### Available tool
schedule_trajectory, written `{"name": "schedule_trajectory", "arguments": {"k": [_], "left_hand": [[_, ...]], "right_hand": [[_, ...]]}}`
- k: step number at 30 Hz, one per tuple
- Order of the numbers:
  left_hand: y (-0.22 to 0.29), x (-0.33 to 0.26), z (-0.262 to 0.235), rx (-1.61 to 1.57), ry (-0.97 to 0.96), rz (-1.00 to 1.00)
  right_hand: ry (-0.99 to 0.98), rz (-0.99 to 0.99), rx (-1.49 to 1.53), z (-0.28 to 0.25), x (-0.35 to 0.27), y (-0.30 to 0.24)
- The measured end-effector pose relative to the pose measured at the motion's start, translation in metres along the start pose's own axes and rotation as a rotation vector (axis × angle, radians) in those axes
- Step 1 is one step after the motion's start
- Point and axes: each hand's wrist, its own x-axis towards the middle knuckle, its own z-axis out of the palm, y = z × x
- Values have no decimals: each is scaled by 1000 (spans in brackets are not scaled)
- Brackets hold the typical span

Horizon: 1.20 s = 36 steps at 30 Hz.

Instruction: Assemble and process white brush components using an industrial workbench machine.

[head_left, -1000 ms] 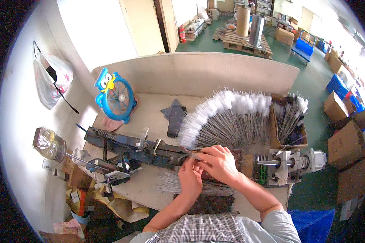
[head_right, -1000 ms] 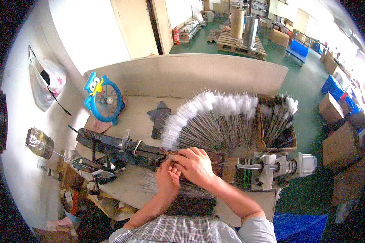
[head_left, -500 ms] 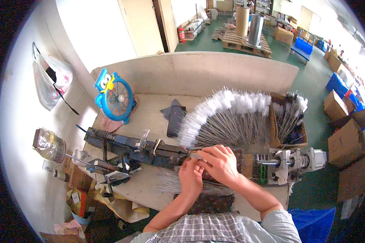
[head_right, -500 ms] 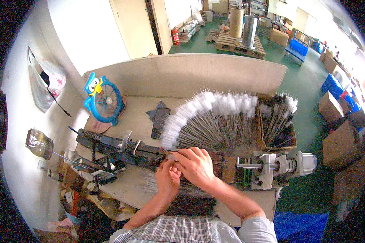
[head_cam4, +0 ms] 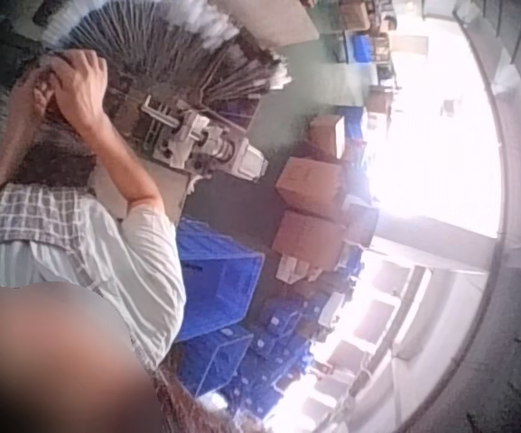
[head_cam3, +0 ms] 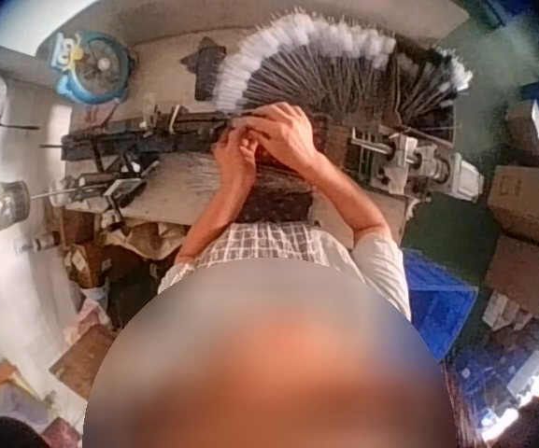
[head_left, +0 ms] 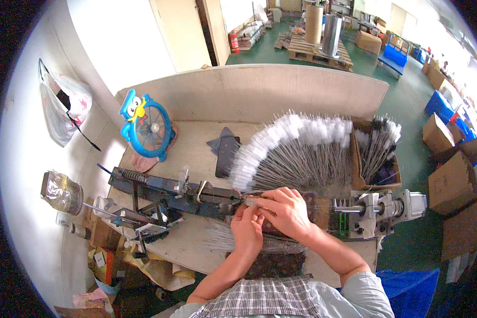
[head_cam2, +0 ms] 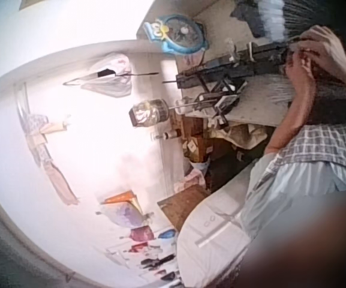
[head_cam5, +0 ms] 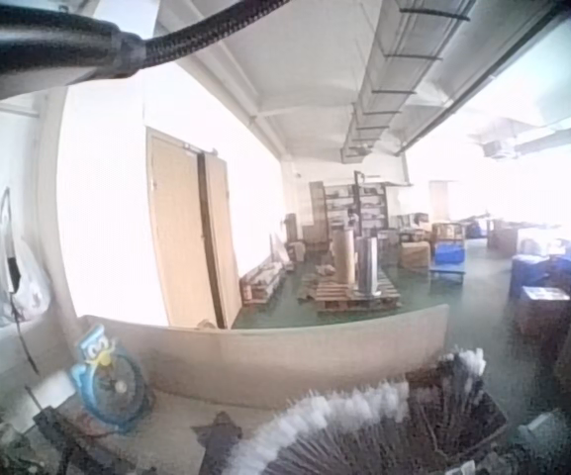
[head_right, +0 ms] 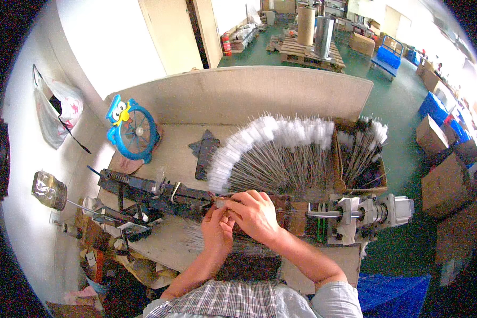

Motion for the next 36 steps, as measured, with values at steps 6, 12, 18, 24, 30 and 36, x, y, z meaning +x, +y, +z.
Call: {"name": "schedule_trajectory", "arguments": {"k": [6,12,18,24,30,36], "left_hand": [[3,0,1,10,-39,-15],[8,-3,-4,-44,-33,-44],[13,-11,-4,85,-51,-74],[12,-14,-6,219,-118,-47],[19,-35,-18,444,-109,-90],[81,-16,-144,494,194,193]], "right_hand": [[2,3,17,-7,7,-3],[-76,37,-126,-21,1,-3],[-152,19,-151,-19,-15,0],[-160,7,-101,-32,-10,3],[-102,66,158,-38,-37,2],[-417,188,66,-12,-84,12]]}}
